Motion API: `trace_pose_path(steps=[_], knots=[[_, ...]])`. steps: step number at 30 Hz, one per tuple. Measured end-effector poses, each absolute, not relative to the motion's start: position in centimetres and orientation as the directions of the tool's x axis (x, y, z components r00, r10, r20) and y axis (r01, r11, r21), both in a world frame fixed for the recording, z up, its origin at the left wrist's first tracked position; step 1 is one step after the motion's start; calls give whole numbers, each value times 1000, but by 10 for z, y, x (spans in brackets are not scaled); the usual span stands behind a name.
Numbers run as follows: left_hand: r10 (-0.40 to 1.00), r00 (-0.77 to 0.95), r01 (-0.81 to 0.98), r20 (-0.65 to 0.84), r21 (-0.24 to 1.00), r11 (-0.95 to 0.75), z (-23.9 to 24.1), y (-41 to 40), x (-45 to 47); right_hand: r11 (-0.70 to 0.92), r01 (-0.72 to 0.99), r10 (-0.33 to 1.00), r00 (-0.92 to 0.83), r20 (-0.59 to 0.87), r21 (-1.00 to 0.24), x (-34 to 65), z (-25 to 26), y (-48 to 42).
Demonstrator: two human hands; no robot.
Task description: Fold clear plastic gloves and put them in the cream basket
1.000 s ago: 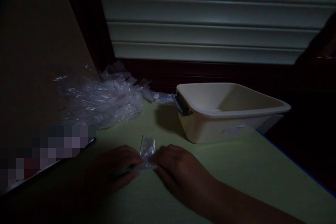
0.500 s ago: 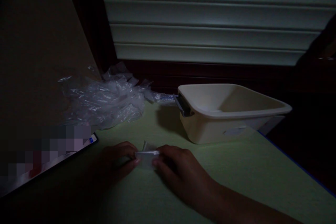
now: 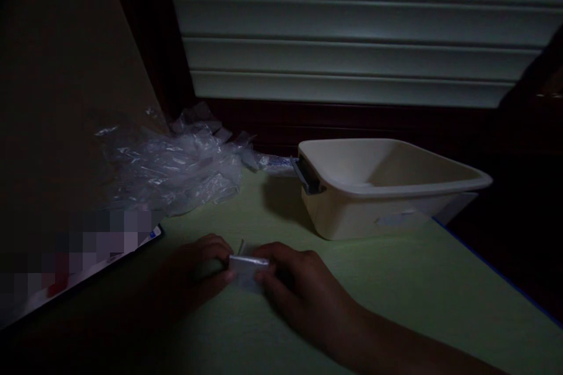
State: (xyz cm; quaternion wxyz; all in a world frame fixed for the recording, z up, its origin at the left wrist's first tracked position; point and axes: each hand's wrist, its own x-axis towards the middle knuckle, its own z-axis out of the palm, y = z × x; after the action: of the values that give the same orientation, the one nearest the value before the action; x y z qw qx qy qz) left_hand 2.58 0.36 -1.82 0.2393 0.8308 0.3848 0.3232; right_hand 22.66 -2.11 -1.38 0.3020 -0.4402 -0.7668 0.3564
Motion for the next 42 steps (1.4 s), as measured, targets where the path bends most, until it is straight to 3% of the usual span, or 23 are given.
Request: trace_pose_path(steps=[7,12,17,23,26,32,37,40,42], knots=[[851,436,495,291,713,-497,-27,6,23,349,393,898,-399,184,-851,227,-17,-23],[868,407,525,286,704,-478,-34,5,23,433,466,874,-426,234,-771,228,-16,-23],[801,394,579,451,555,-597,-38,4,23,637,528,755,-576,313,-562,226,-14,-24],[692,543,655,476,276,-704,-28,1,20,793,529,610,-681,405,-304,225,-13,-28],[665,590,670,457,182,-720,-24,2,21,838,484,546,-730,412,-253,224,-10,-28],[797,474,817,375,151,-557,-12,1,23,836,496,548,-742,385,-234,224,-9,-28],[810,443,797,386,244,-552,-12,1,22,813,517,582,-734,350,-268,224,-10,-28],[807,414,710,422,405,-576,-18,3,21,796,519,603,-729,325,-312,224,-9,-28],[846,384,648,369,546,-532,-19,4,22,781,497,614,-721,322,-377,226,-9,-27]])
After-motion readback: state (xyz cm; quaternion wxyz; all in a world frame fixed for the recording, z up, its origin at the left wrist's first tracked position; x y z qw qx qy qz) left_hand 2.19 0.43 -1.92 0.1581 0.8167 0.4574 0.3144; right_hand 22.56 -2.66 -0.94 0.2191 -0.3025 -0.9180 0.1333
